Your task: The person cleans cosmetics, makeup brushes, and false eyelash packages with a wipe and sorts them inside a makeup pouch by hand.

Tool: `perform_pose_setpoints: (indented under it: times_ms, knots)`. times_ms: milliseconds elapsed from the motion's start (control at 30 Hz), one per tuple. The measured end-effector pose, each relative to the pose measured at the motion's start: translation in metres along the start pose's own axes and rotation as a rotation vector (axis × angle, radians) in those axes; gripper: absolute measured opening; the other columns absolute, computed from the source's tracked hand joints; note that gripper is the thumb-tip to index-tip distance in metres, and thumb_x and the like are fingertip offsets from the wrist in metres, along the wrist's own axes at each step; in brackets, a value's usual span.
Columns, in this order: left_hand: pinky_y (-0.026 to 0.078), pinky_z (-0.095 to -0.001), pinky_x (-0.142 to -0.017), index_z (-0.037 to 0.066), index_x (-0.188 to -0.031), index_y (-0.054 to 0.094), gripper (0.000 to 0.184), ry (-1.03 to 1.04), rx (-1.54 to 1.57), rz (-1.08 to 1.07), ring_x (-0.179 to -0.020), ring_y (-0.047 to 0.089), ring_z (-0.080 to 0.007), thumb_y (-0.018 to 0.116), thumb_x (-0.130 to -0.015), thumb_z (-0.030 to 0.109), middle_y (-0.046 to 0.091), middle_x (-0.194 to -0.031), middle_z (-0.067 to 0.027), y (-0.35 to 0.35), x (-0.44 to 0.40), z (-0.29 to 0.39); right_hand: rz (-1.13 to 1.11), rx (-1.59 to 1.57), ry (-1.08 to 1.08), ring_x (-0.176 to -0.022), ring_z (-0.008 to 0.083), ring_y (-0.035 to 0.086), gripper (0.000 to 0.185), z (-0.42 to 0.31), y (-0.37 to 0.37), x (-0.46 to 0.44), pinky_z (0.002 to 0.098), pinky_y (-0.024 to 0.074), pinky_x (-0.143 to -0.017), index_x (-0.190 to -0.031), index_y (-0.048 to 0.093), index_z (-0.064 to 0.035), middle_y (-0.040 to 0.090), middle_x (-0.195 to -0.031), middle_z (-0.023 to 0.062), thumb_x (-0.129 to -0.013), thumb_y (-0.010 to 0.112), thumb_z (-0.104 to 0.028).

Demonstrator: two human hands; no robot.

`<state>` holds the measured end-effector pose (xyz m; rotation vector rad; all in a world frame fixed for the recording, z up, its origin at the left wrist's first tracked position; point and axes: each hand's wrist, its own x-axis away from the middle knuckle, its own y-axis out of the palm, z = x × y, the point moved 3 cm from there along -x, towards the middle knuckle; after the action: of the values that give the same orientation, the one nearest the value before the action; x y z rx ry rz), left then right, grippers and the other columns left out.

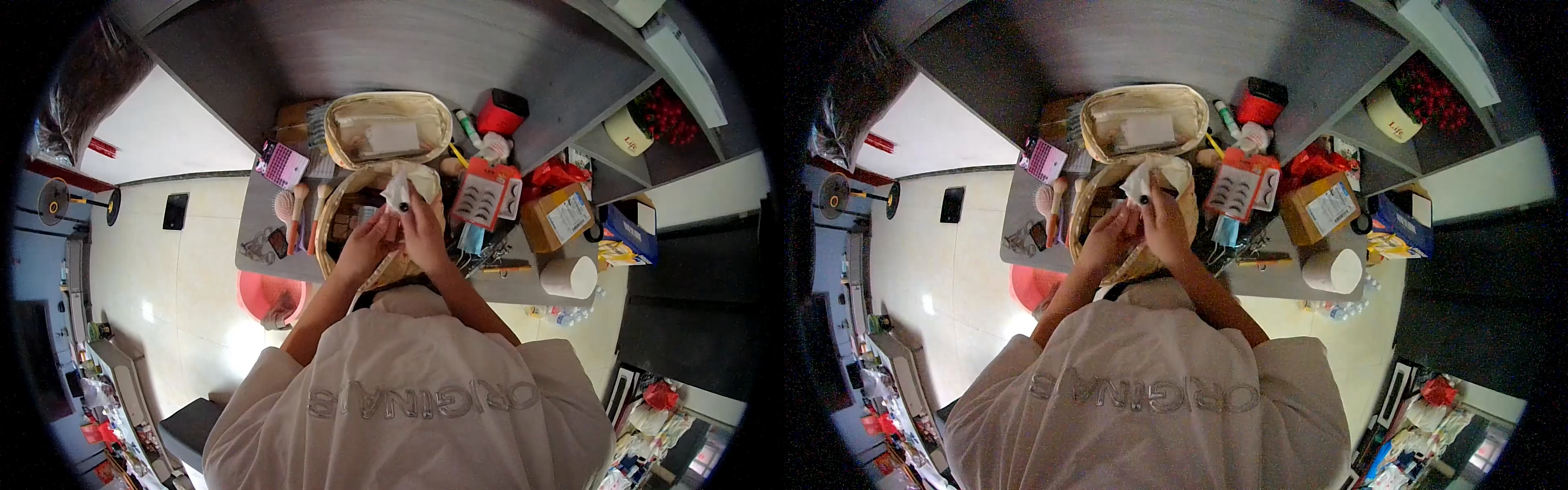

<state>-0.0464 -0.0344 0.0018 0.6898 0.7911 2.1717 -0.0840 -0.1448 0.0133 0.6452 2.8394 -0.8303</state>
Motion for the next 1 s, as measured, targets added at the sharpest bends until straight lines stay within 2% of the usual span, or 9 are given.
perform_pose_setpoints:
  times_ms: [67,167,267,367,600,700,800,900,1000]
  knots:
    - [0.04,-0.028,-0.08,0.008,-0.12,0.037,0.034,0.0,0.171,0.094,-0.083,0.047,-0.0098,0.034,-0.091,0.024,0.048,-0.089,0.0019,-0.005,-0.004,-0.008,-0.019,0.058,-0.168,-0.11,0.0389,0.036,0.052,-0.003,0.011,0.004,0.0409,0.0298,-0.092,-0.127,0.023,0.0011,0.037,-0.119,0.0255,-0.079,0.042,-0.003]
    - [0.039,-0.0309,-0.083,0.008,-0.118,0.039,0.031,0.069,0.386,-0.33,-0.086,0.048,-0.0149,0.031,-0.091,0.023,0.049,-0.094,-0.0016,-0.028,-0.012,-0.02,-0.049,0.111,-0.209,-0.111,0.0359,0.037,0.051,-0.009,0.01,0.005,0.0373,0.0305,-0.092,-0.128,0.023,-0.0015,0.037,-0.12,0.0211,-0.08,0.041,-0.004]
    - [0.036,-0.0334,-0.088,0.007,-0.115,0.041,0.03,0.009,0.319,0.221,-0.093,0.047,-0.0194,0.028,-0.091,0.02,0.049,-0.102,-0.0058,0.002,-0.002,0.003,-0.09,0.054,-0.314,-0.113,0.037,0.035,0.058,-0.021,0.015,0.011,0.0379,0.0292,-0.093,-0.13,0.019,-0.003,0.032,-0.124,0.0221,-0.078,0.043,0.0]
    - [0.034,-0.034,-0.091,0.006,-0.114,0.041,0.03,0.001,0.402,0.195,-0.1,0.046,-0.0218,0.028,-0.09,0.018,0.047,-0.109,-0.0083,-0.001,0.001,0.006,-0.208,0.04,-0.328,-0.115,0.038,0.031,0.064,-0.026,0.017,0.014,0.0379,0.0283,-0.094,-0.131,0.016,-0.0044,0.027,-0.127,0.0229,-0.075,0.046,0.002]
    - [0.038,-0.036,-0.088,0.004,-0.11,0.044,0.029,0.051,0.537,0.192,-0.099,0.048,-0.0233,0.035,-0.088,0.022,0.05,-0.107,-0.01,-0.021,0.0,-0.011,-0.223,0.114,-0.355,-0.114,0.0359,0.035,0.05,-0.027,0.021,0.018,0.0359,0.0326,-0.092,-0.123,0.038,-0.0085,0.03,-0.128,0.018,-0.074,0.045,0.004]
    - [0.04,-0.0327,-0.085,0.006,-0.112,0.042,0.027,0.047,0.549,0.159,-0.097,0.049,-0.0216,0.036,-0.088,0.016,0.05,-0.101,-0.0086,-0.03,-0.004,-0.017,-0.206,-0.041,-0.376,-0.106,0.0362,0.043,0.037,-0.025,0.02,0.019,0.0343,0.0373,-0.088,-0.111,0.049,-0.0036,0.043,-0.118,0.019,-0.075,0.048,0.002]
    - [0.042,-0.0289,-0.078,0.004,-0.108,0.045,0.025,0.121,0.432,0.17,-0.091,0.052,-0.0206,0.042,-0.086,0.015,0.053,-0.093,-0.0071,-0.038,-0.009,-0.015,-0.22,-0.076,-0.156,-0.097,0.0296,0.053,0.024,-0.003,0.019,0.022,0.0314,0.0434,-0.078,-0.1,0.055,0.001,0.053,-0.106,0.0176,-0.076,0.052,-0.001]
    - [0.041,-0.027,-0.073,0.001,-0.103,0.048,0.024,0.048,-0.24,0.537,-0.086,0.053,-0.0193,0.048,-0.084,0.015,0.055,-0.091,-0.005,-0.04,-0.004,-0.005,0.028,-0.289,-0.076,-0.08,0.0268,0.059,0.02,0.009,0.01,0.017,0.0323,0.0471,-0.068,-0.095,0.058,0.001,0.058,-0.095,0.0146,-0.076,0.054,-0.004]
    - [0.039,-0.0279,-0.073,0.003,-0.101,0.051,0.027,0.275,-0.987,0.566,-0.072,0.057,-0.0231,0.055,-0.077,0.016,0.059,-0.08,-0.0118,-0.043,-0.01,0.004,0.141,-0.126,0.005,-0.073,0.0136,0.056,0.024,0.029,-0.006,0.012,0.0243,0.0439,-0.062,-0.099,0.056,0.0023,0.059,-0.091,0.012,-0.075,0.055,-0.002]
